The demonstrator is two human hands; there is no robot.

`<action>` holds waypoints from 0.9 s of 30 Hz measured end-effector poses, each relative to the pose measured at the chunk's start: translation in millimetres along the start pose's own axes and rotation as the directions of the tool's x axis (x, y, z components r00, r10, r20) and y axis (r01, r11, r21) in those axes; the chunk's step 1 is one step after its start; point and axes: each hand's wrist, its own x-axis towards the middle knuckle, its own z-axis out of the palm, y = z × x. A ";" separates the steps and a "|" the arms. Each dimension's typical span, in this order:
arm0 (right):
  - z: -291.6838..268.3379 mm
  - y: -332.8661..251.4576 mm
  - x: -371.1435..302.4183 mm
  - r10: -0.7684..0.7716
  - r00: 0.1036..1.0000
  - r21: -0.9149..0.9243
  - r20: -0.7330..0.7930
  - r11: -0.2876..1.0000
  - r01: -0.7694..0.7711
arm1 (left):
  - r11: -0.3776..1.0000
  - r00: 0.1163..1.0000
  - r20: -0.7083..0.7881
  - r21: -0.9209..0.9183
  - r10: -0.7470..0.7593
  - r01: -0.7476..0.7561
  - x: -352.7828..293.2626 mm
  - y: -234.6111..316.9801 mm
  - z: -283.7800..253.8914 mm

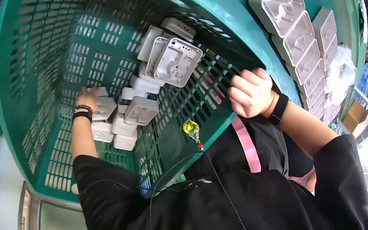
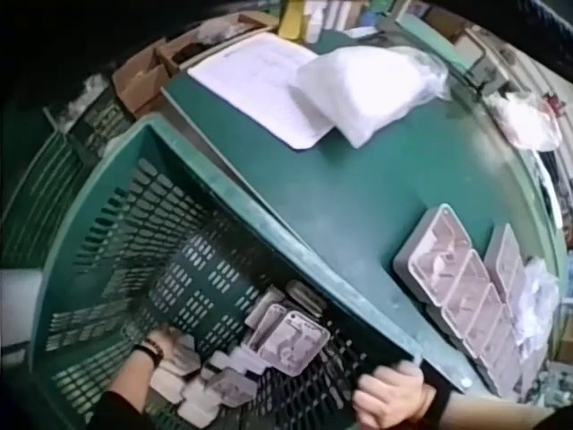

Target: The person is assembling electronic components by placing small parts from plastic bags into plastic housings on an assembly line.

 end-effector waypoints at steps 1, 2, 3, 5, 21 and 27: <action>1.6 -0.5 -2.0 -0.004 1.000 0.014 -0.028 1.000 0.004 | 0.998 0.995 -0.099 -0.064 -0.010 0.003 -7.7 2.3 -5.8; 2.7 1.8 -0.7 -0.013 0.998 0.022 -0.062 1.000 0.014 | 0.992 0.979 -0.204 -0.128 -0.028 0.001 -12.8 2.7 -15.2; 4.2 3.4 0.1 -0.001 0.996 0.025 -0.089 1.000 0.003 | 0.995 0.977 -0.213 -0.101 -0.030 0.009 -18.3 3.1 -21.9; 7.8 8.1 2.3 -0.022 0.989 0.051 -0.146 0.998 0.030 | 0.953 0.873 -0.475 -0.301 -0.112 -0.042 -33.1 4.1 -35.8; -98.6 32.3 -70.0 0.491 0.855 0.943 -0.170 0.333 -0.004 | -0.114 0.507 -0.849 -0.524 0.147 -0.844 -244.7 267.8 -284.6; -136.9 92.7 -214.7 0.539 0.835 0.964 -0.111 0.264 -0.042 | -0.060 0.601 -0.666 -0.690 0.442 -0.722 -213.4 419.7 -303.1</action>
